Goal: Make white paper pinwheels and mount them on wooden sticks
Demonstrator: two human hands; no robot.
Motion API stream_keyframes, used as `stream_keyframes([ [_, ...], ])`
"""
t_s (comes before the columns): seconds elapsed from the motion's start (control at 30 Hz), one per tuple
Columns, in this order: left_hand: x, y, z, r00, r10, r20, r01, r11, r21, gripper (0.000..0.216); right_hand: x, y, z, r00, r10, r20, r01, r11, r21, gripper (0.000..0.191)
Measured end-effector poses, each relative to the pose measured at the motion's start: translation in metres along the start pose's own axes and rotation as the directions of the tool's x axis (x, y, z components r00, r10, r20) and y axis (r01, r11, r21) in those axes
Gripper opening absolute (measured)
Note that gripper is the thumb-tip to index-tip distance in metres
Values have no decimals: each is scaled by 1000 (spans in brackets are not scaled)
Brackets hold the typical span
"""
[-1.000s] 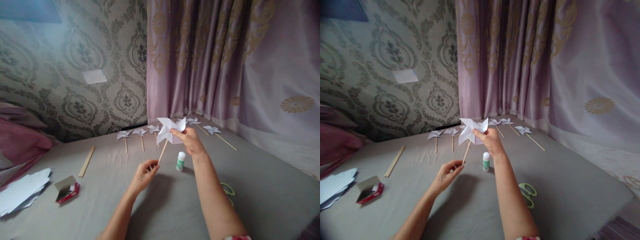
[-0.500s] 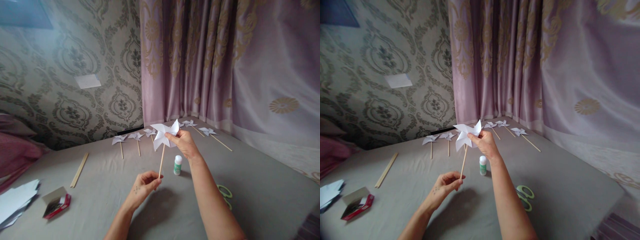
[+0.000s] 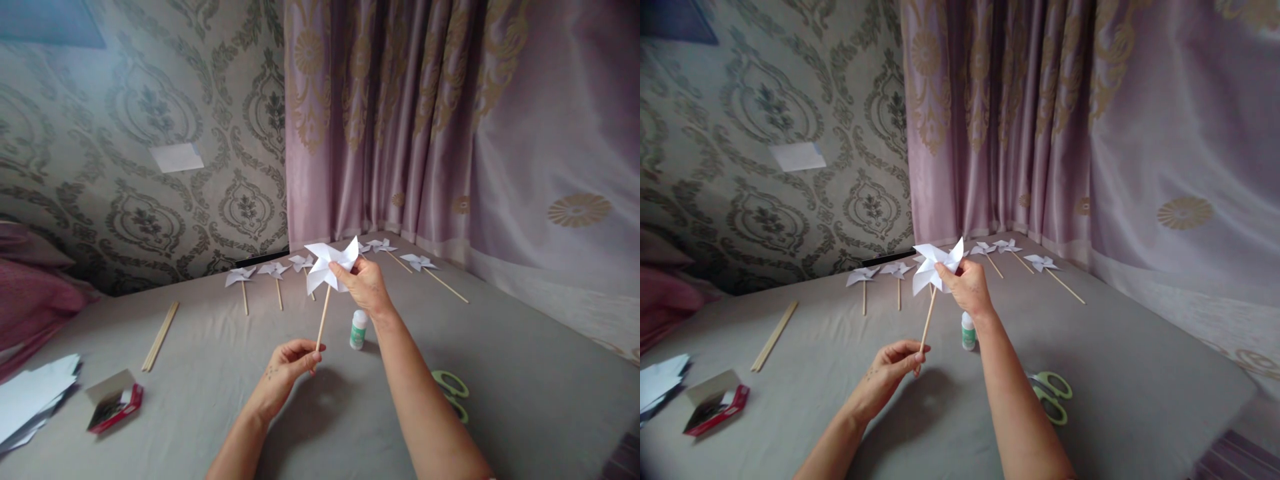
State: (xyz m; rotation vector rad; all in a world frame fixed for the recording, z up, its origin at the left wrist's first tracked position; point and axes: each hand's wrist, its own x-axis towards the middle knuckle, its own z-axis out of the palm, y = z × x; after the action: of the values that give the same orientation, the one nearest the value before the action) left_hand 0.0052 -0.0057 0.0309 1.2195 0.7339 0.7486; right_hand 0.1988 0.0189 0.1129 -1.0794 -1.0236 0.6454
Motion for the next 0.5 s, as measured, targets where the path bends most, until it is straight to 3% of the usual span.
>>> stream_keyframes([
  [0.5, 3, -3, -2, 997, -10, -79, 12, 1000, 23, 35, -4, -3, 3, 999, 29, 25, -32, 990, 135, 35],
])
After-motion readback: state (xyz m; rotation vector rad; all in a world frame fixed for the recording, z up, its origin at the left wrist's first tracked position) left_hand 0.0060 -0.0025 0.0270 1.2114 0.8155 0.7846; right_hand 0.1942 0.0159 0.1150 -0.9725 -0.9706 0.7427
